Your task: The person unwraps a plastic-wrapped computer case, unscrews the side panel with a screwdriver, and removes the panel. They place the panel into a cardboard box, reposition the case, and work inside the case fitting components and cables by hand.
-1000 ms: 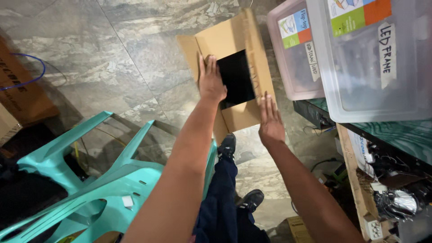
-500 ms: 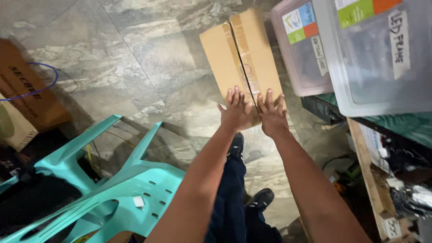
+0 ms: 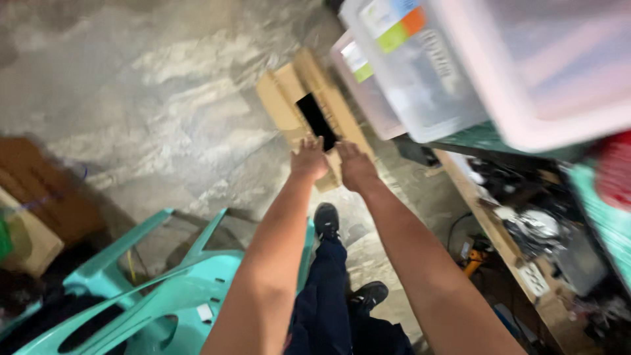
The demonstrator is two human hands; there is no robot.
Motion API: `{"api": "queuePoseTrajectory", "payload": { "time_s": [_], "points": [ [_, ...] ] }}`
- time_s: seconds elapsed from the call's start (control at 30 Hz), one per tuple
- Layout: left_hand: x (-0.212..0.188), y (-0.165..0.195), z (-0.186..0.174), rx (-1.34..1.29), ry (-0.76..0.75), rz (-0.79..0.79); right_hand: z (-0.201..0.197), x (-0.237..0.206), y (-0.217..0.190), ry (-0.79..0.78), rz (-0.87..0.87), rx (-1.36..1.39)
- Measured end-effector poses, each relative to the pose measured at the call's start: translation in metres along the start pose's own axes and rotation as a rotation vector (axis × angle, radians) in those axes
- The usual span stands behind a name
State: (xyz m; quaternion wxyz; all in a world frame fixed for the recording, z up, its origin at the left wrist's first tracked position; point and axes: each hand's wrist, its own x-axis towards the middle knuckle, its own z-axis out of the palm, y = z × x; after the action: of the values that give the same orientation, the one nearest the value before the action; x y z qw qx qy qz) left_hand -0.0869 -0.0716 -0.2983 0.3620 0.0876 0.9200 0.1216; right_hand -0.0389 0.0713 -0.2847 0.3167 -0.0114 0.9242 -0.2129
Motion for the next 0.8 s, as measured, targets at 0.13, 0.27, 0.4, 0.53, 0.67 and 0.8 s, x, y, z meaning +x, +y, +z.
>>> {"api": "queuePoseTrajectory", "payload": {
  "time_s": [0.13, 0.27, 0.4, 0.53, 0.67, 0.8],
  "points": [
    [-0.049, 0.038, -0.050, -0.072, 0.226, 0.071, -0.064, -0.043, -0.037, 0.235, -0.150, -0.063],
    [-0.095, 0.084, -0.122, -0.040, 0.434, 0.134, -0.143, -0.089, -0.069, 0.478, -0.231, -0.157],
    [-0.156, 0.123, -0.185, -0.214, 0.702, 0.274, -0.220, -0.157, -0.090, 0.547, -0.283, -0.176],
    [-0.213, 0.169, -0.242, -0.133, 0.880, 0.365, -0.289, -0.227, -0.111, 0.688, -0.293, -0.320],
    [-0.274, 0.233, -0.278, -0.103, 0.999, 0.477, -0.336, -0.310, -0.107, 0.828, -0.294, -0.308],
    [-0.319, 0.329, -0.281, -0.113, 1.037, 0.635, -0.377, -0.396, -0.060, 1.005, -0.277, -0.403]
  ]
}}
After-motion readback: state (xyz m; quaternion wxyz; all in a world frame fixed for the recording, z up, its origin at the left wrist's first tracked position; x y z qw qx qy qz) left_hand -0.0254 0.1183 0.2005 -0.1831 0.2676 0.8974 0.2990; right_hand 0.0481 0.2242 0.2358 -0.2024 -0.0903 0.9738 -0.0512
